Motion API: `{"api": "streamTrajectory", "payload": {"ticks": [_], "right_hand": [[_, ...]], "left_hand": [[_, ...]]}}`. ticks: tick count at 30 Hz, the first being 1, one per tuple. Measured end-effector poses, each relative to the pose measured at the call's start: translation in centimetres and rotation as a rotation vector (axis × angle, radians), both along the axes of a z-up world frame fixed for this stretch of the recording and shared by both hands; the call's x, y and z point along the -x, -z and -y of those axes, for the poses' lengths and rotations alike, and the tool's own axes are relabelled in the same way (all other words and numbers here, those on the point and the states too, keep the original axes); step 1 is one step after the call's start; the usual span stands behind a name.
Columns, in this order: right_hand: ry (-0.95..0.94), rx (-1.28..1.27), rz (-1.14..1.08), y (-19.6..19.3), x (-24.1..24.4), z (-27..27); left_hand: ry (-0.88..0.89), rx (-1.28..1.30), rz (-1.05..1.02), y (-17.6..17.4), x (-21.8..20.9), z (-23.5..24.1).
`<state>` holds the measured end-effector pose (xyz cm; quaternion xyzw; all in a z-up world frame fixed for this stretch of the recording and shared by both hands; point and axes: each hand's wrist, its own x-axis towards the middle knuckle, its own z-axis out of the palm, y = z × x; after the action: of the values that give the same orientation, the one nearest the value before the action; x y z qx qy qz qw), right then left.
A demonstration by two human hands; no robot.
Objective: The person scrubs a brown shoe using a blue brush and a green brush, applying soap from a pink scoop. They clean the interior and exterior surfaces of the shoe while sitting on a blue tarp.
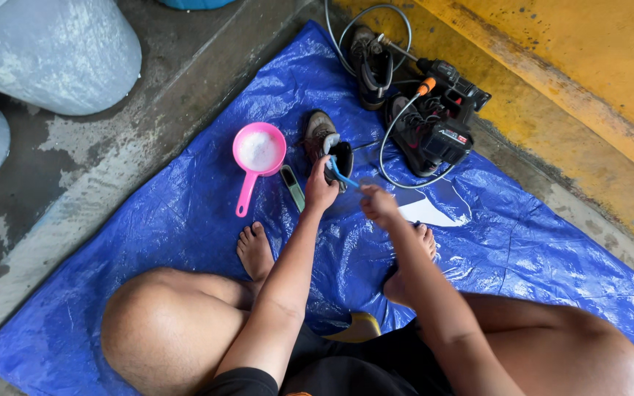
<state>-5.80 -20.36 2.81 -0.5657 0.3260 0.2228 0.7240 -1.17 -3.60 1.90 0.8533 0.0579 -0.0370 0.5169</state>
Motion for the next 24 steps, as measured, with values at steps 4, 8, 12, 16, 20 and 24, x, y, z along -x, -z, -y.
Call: {"api": "streamTrajectory", "payload": {"ticks": [4, 8, 12, 16, 20, 24], "right_hand": [[0.098, -0.093, 0.016, 0.8, 2.1, -2.7], [0.096, -0.036, 0.075, 1.1, 4.9, 0.3], [0.0, 0.41, 0.257, 1.1, 2.5, -2.3], [-0.082, 0.403, 0.361, -0.4, 2.1, -1.1], [-0.226, 0.449, 0.297, -1.2, 1.6, 2.4], [-0.2, 0.481, 0.332, -1.2, 1.3, 0.0]], "left_hand": [[-0.014, 0.047, -0.036, 0.1, -0.5, -1.4], [0.091, 0.074, -0.132, -0.2, -0.8, -2.1], [0.035, 0.092, -0.217, -0.7, -0.7, -1.9], [0.009, 0.157, -0.238, -0.3, -0.5, -2.4], [-0.009, 0.275, -0.213, 0.3, -1.8, -2.1], [-0.022, 0.179, -0.253, 0.8, -1.7, -1.8]]}}
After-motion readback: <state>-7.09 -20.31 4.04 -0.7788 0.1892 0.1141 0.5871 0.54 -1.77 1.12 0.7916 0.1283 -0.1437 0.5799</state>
